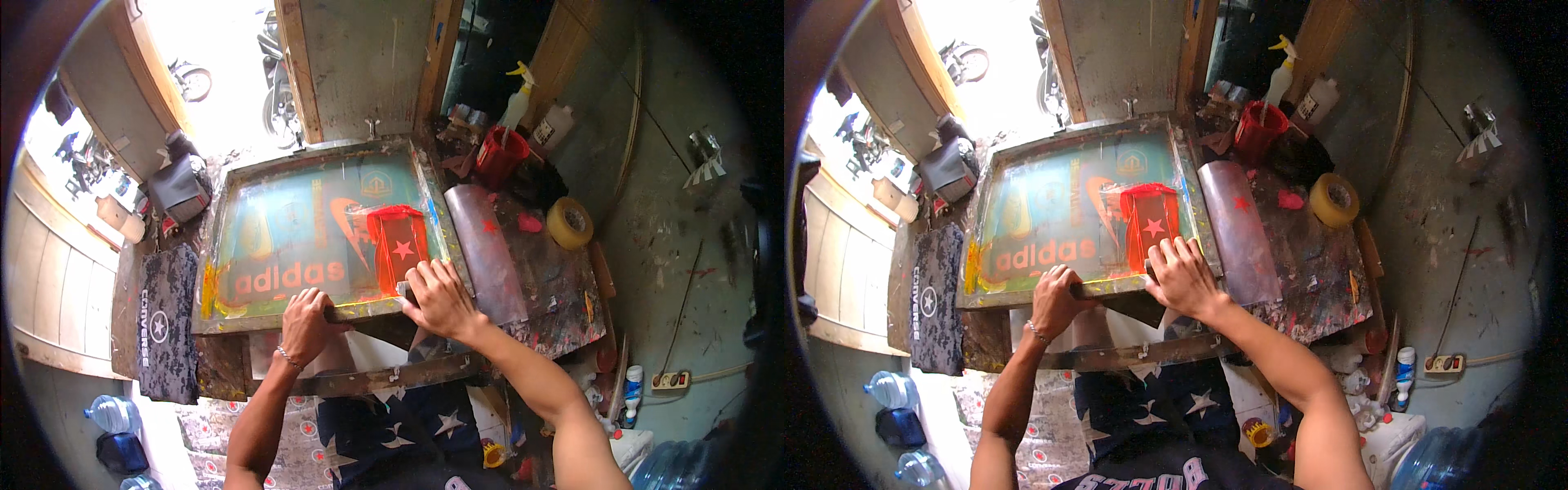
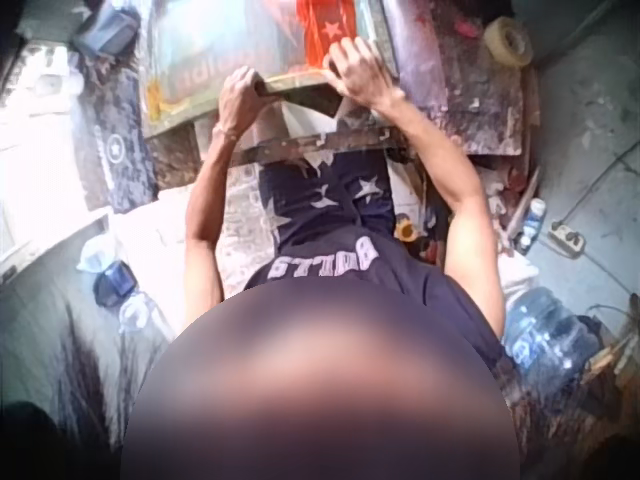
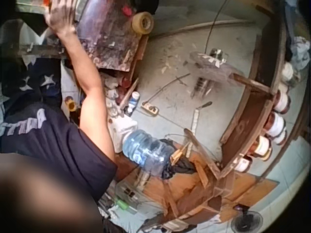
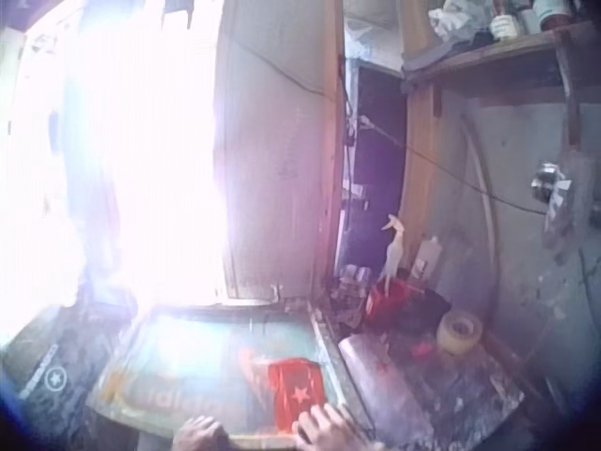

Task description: The person repeatedly places a Converse-branded fabric piece on a screen printing frame, uses a squeegee to spread red ink across the screen, and then removes the printed piece to place it on a stack on the floor. The process is repeated continuously throughout the clip.

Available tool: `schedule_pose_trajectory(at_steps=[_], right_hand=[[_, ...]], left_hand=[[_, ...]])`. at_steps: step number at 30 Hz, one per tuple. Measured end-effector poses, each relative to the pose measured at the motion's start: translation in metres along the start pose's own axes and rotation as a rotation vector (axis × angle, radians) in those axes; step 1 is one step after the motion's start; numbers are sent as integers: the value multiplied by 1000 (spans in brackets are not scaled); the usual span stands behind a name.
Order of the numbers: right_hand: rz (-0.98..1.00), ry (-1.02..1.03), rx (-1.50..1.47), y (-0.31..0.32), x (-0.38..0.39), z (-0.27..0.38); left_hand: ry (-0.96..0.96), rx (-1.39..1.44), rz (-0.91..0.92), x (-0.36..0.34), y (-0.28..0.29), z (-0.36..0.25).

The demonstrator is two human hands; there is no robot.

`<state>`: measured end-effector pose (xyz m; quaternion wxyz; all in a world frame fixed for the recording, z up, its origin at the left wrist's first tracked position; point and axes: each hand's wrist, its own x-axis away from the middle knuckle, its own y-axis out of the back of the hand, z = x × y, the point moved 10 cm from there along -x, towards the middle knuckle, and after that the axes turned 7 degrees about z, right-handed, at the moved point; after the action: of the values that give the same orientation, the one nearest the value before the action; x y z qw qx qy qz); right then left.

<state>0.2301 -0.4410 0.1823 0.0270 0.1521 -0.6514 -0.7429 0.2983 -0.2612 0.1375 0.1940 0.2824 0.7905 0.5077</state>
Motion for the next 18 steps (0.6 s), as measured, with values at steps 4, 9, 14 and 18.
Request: schedule_pose_trajectory(at_steps=[4,9,14,18], right_hand=[[-414,104,31,89,-23,2],[-256,-63,98,170,-118,-56],[-378,7,-31,242,-171,-57],[-332,-20,-21,254,-182,-67]], left_hand=[[29,100,-59,-16,88,-11],[-192,-10,-669,8,155,-45],[-252,-67,-95,7,-23,-41],[24,-77,8,95,-53,26]])
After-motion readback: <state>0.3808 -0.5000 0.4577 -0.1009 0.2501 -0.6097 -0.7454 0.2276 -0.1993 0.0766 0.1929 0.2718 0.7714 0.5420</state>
